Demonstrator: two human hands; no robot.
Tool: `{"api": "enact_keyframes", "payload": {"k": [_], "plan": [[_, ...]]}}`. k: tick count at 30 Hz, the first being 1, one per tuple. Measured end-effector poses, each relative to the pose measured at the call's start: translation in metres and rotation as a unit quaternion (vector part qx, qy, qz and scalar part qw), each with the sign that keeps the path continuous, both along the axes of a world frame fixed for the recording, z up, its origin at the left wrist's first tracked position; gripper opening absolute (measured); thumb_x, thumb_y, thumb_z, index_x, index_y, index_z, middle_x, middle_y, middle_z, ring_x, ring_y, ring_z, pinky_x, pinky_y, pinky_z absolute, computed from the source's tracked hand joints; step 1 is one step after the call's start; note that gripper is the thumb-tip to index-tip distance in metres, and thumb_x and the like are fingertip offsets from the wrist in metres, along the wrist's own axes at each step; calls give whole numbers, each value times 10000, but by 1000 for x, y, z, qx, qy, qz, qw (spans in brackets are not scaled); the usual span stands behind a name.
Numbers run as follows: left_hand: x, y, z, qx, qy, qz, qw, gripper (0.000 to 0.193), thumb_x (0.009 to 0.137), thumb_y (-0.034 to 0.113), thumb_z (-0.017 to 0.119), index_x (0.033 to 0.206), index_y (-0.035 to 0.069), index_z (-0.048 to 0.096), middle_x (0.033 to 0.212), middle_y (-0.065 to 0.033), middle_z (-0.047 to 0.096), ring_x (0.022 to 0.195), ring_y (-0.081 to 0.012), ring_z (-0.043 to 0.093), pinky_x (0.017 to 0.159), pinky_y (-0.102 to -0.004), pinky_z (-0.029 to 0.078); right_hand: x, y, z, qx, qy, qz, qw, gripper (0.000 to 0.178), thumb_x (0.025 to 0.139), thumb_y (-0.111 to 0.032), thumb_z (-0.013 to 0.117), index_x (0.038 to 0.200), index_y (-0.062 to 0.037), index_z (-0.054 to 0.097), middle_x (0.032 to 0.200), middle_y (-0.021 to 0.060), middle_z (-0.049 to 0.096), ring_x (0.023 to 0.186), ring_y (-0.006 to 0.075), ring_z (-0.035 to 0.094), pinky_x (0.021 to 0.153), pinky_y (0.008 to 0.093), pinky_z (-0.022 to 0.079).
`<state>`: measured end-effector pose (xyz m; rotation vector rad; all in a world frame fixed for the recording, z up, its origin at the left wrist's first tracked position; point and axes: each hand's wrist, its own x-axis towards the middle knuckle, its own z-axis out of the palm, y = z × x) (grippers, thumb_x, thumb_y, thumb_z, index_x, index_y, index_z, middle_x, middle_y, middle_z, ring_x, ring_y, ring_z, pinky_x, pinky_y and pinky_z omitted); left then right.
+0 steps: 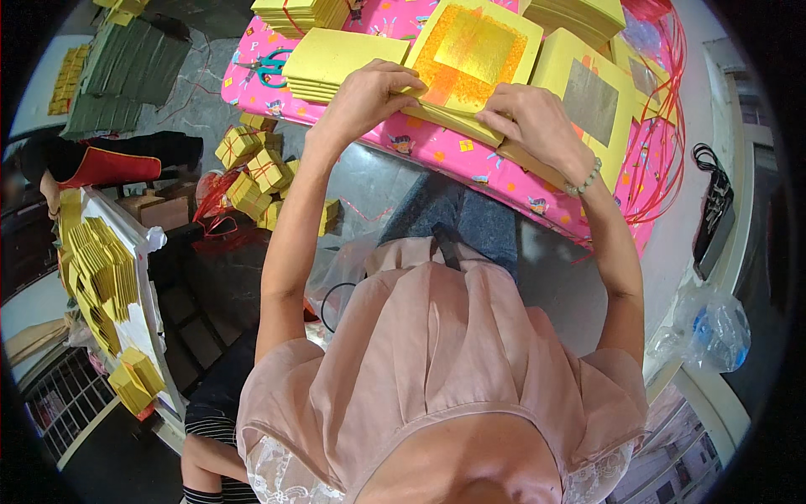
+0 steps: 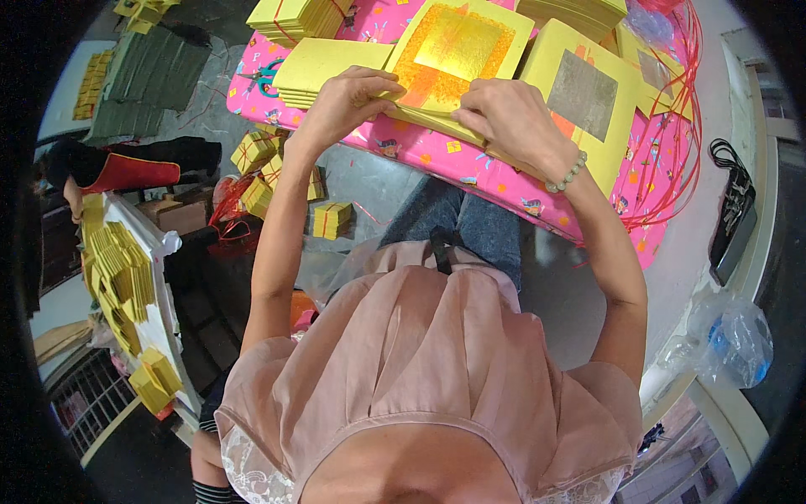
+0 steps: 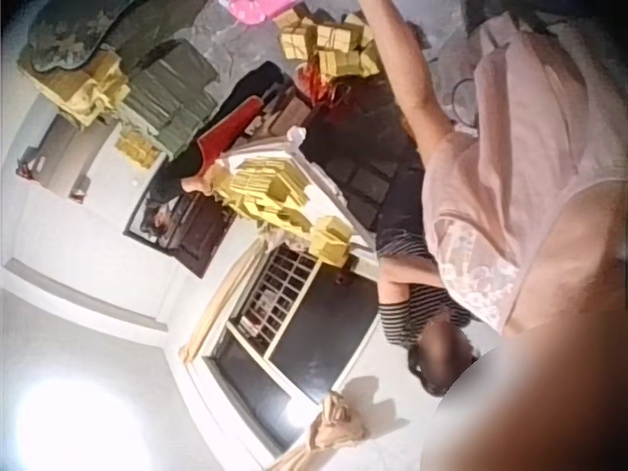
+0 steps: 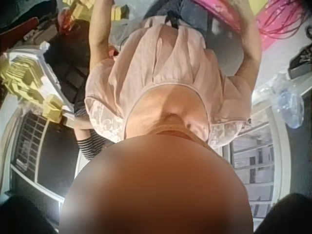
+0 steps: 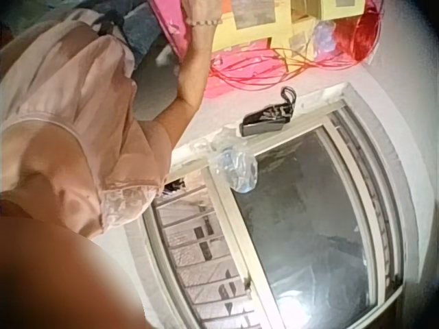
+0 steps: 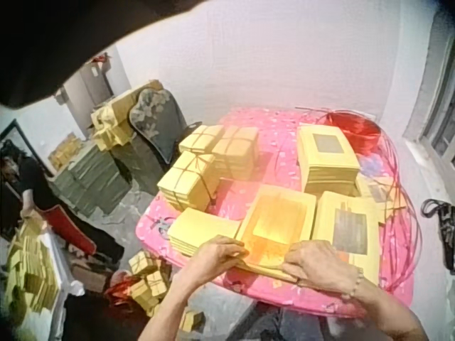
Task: Counting and stacking sheets of yellow joss paper with gold foil centers.
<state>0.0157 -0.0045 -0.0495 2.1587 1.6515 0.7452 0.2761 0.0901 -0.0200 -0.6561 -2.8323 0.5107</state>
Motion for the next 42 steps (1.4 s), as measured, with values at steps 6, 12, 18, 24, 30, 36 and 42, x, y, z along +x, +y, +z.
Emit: {"api": "enact_keyframes", "payload": {"k": [6, 12, 18, 24, 30, 36, 42], "plan": [[-1, 0, -2, 3, -9, 14, 1000, 208, 822, 136, 709, 1017, 71, 738, 1085, -97, 706, 1037, -281, 646, 898, -384, 526, 1, 7, 1, -58, -1, -8, 998, 274, 892, -297, 627, 836, -42, 712, 786, 113, 653, 773, 319, 641, 687, 438, 511], [-1, 1, 1, 7, -5, 10, 1000, 217, 819, 152, 715, 1018, 69, 740, 1073, -91, 715, 1029, -277, 654, 895, -379, 528, 2, 12, -2, -62, 9, 3, 998, 281, 893, -299, 635, 846, -33, 713, 808, 113, 669, 780, 318, 647, 696, 429, 512], [0, 2, 2, -5, -11, 14, 1000, 218, 817, 160, 719, 1011, 64, 741, 1071, -95, 716, 1030, -280, 654, 897, -380, 526, 4, 15, -7, -72, 49, 9, 996, 300, 911, -292, 643, 838, -3, 680, 764, 133, 635, 706, 316, 623, 640, 391, 483], [-2, 2, 3, 2, -1, 1, 1000, 239, 843, 86, 715, 1080, 70, 737, 1110, -123, 706, 956, -245, 694, 810, -339, 572, 4, 16, -6, -72, 30, 7, 997, 294, 913, -288, 642, 853, -3, 683, 768, 138, 636, 712, 324, 624, 640, 397, 482], [-1, 2, 4, -35, -29, 16, 999, 230, 860, 93, 711, 1086, 61, 733, 1121, -124, 703, 888, -209, 707, 750, -316, 585, 4, 16, -3, -82, 21, 4, 996, 294, 912, -292, 641, 864, -6, 685, 778, 144, 641, 727, 326, 630, 649, 399, 483], [-1, 4, 3, -59, -44, 22, 997, 229, 867, 88, 705, 1093, 63, 731, 1134, -121, 698, 871, -203, 709, 741, -311, 591, 4, 17, -4, -80, 26, 6, 996, 293, 912, -289, 642, 865, -3, 683, 778, 146, 641, 718, 328, 625, 649, 400, 478], [-1, 4, 0, -8, -51, 22, 998, 204, 818, 166, 722, 985, 51, 740, 1030, -79, 725, 948, -296, 664, 843, -383, 532, 3, 17, -3, -83, 24, 6, 996, 287, 911, -280, 640, 864, 0, 681, 760, 150, 627, 704, 333, 616, 639, 403, 470]]}}
